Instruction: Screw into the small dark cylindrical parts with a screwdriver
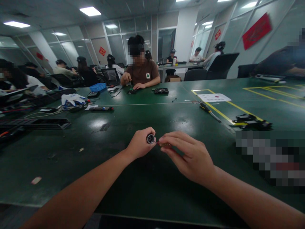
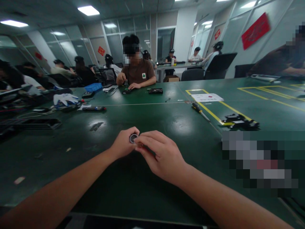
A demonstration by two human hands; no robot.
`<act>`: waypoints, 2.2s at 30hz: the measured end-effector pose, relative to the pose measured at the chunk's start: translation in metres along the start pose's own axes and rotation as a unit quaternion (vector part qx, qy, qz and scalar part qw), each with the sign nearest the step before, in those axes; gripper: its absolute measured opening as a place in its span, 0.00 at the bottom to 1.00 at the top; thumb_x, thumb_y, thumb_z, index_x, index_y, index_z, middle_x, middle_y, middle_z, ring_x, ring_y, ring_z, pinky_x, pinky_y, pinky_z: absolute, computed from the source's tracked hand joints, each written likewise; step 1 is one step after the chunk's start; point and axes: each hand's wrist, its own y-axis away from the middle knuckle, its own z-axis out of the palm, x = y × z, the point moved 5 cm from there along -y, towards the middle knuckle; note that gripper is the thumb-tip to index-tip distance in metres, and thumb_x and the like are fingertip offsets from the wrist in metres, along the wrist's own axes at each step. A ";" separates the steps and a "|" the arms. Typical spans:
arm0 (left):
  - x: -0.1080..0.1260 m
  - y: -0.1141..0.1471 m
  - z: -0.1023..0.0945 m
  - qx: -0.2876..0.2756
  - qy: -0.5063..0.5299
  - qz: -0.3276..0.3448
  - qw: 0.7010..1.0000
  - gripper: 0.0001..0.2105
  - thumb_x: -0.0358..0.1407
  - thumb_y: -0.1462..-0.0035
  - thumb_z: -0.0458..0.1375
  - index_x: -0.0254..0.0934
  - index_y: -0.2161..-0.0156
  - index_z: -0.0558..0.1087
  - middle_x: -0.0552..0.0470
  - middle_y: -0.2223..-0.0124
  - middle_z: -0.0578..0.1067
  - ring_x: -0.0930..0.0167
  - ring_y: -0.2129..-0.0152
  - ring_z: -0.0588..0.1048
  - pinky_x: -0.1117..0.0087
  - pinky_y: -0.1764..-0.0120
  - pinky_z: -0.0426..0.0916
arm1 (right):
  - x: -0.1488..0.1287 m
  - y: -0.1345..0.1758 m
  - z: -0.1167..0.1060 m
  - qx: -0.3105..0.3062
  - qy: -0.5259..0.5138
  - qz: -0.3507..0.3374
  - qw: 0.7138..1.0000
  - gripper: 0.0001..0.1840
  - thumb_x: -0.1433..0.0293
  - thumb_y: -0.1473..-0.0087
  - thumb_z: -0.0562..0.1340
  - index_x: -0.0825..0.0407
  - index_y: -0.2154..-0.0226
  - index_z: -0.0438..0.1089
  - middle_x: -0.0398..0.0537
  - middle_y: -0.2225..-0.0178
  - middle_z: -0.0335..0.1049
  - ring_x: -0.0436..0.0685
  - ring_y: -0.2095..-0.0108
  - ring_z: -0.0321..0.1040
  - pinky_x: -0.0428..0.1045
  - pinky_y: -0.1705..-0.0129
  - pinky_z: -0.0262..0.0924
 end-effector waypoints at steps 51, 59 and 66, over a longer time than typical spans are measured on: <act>0.005 0.002 -0.005 -0.009 0.010 0.007 1.000 0.06 0.31 0.49 0.62 0.37 0.68 0.67 0.59 0.72 0.70 0.75 0.76 0.66 0.72 0.70 0.57 | 0.018 0.001 0.008 -0.023 0.008 0.115 0.993 0.05 0.71 0.39 0.61 0.50 0.60 0.72 0.45 0.67 0.79 0.53 0.68 0.78 0.47 0.65 0.71; 0.006 0.001 -0.005 -0.004 0.016 0.004 1.000 0.05 0.29 0.49 0.60 0.37 0.69 0.67 0.59 0.72 0.70 0.75 0.76 0.66 0.73 0.71 0.57 | 0.017 0.003 0.004 0.003 0.028 0.119 0.993 0.06 0.70 0.40 0.62 0.50 0.59 0.73 0.46 0.67 0.80 0.54 0.69 0.78 0.47 0.66 0.70; 0.007 0.001 -0.004 -0.014 0.005 0.013 1.000 0.05 0.30 0.50 0.61 0.37 0.68 0.67 0.59 0.73 0.69 0.75 0.76 0.66 0.73 0.71 0.57 | 0.017 0.002 0.006 -0.012 0.025 0.104 0.994 0.06 0.71 0.39 0.62 0.50 0.59 0.72 0.45 0.66 0.79 0.53 0.68 0.77 0.47 0.65 0.69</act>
